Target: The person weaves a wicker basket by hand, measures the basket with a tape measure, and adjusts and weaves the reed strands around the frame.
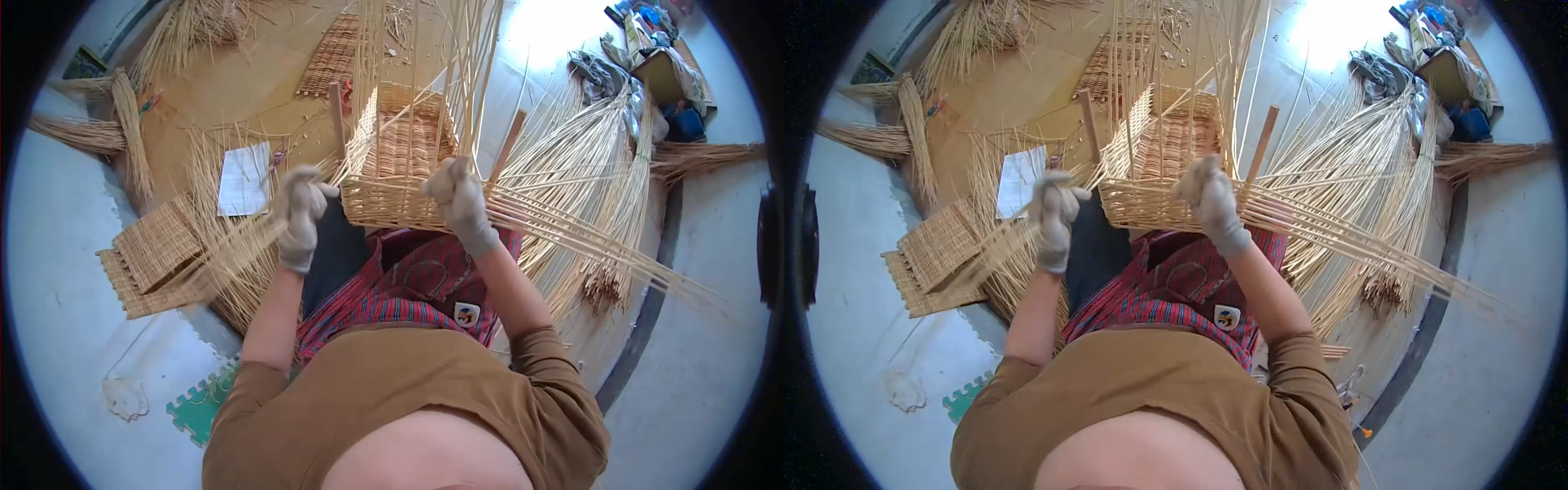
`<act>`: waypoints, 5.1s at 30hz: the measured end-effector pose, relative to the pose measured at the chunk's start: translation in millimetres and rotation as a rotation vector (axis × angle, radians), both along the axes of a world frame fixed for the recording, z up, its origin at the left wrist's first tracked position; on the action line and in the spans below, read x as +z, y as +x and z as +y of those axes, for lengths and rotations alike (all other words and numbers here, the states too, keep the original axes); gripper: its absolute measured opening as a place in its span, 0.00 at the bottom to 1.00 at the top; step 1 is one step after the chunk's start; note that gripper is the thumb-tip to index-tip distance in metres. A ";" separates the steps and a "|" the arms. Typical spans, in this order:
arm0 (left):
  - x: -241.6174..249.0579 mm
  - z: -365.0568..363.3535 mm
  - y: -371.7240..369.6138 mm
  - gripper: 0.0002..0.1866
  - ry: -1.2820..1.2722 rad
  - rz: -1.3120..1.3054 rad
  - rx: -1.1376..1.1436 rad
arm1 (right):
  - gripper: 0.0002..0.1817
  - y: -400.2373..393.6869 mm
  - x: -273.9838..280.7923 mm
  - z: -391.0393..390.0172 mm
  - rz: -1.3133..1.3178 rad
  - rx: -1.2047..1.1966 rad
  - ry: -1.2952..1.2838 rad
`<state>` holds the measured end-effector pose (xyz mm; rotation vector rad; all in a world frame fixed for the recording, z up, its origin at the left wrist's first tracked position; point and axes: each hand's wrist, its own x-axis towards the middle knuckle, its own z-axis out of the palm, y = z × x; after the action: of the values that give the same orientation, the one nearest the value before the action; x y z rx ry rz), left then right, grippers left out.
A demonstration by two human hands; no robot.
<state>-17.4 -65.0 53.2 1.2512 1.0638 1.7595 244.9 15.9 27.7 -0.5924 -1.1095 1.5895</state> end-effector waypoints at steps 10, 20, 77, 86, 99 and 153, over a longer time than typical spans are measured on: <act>-81.0 34.4 21.0 0.32 -0.274 0.474 0.246 | 0.06 28.3 -4.7 -6.3 -0.638 -0.343 -0.066; -68.7 58.0 14.0 0.35 -0.601 0.453 -0.061 | 0.05 5.1 -14.9 -7.9 -0.581 -0.560 0.034; -7.9 84.1 125.1 0.18 -0.195 0.540 0.174 | 0.12 102.7 23.0 -39.4 -0.246 -0.804 -0.088; -52.9 93.9 202.7 0.11 -0.546 0.538 -0.214 | 0.18 80.6 84.1 70.3 -1.247 -0.845 0.886; -43.8 86.4 170.4 0.18 -0.257 0.611 -0.366 | 0.15 149.3 5.7 36.3 -0.203 -1.072 0.181; -79.8 36.4 24.0 0.14 -0.258 -0.165 0.190 | 0.29 -66.6 38.9 -5.0 -0.702 -0.253 -0.013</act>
<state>6.6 -28.6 -26.6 0.8573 1.2986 1.7625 178.4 10.9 66.6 -1.3065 -1.4553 1.1871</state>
